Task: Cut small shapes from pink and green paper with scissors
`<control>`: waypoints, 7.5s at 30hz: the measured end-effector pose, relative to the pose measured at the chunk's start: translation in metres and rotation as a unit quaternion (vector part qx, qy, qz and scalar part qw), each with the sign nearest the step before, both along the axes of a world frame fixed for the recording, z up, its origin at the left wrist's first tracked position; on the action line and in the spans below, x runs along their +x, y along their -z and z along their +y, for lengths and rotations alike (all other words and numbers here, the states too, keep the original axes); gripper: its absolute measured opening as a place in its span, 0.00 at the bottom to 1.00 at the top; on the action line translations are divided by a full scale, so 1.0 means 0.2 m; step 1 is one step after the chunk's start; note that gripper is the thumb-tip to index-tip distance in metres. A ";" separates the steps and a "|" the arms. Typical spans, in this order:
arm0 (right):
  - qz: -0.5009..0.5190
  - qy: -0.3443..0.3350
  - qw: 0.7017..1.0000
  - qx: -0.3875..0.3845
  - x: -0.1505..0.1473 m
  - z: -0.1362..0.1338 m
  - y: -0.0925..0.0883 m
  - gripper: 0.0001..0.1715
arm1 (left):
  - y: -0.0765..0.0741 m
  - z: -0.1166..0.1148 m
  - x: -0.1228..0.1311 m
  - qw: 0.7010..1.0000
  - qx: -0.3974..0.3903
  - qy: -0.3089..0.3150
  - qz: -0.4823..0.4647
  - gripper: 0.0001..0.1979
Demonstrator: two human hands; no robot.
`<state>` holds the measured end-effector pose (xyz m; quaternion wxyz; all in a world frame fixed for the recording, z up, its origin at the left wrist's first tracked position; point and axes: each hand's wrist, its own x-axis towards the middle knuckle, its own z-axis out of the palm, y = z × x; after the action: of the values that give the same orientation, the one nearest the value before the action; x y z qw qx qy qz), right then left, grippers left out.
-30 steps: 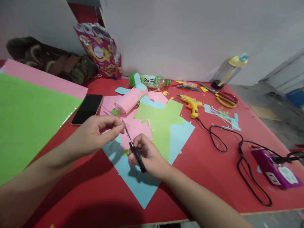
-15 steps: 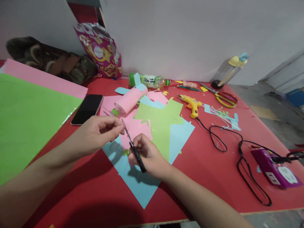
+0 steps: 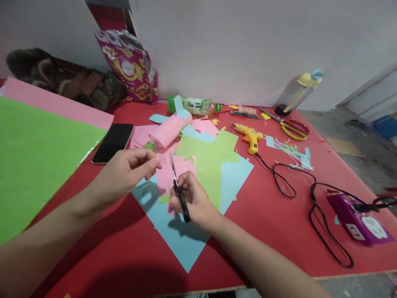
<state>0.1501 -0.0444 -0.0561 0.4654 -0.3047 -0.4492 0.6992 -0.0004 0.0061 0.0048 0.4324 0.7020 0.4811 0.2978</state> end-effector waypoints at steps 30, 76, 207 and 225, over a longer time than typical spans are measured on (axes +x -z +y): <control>-0.063 0.180 0.981 -0.031 0.01 0.04 -0.04 0.26 | 0.09 0.01 0.04 0.967 -0.068 0.224 0.098 0.13; -0.041 -0.090 0.995 0.005 0.02 0.01 -0.04 0.28 | 0.00 0.08 -0.07 0.976 -0.106 0.182 -0.047 0.09; -0.025 -0.004 1.000 -0.006 0.00 -0.01 -0.04 0.24 | 0.03 -0.08 0.08 0.961 -0.204 -0.017 -0.185 0.14; -0.036 -0.009 0.999 0.011 0.01 -0.01 -0.04 0.23 | 0.05 -0.09 0.09 0.937 -0.247 0.007 -0.245 0.15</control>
<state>0.1513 -0.0469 -0.0487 0.4455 -0.3205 -0.4762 0.6871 0.0183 -0.0128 -0.0048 0.6990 0.4817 0.4138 0.3289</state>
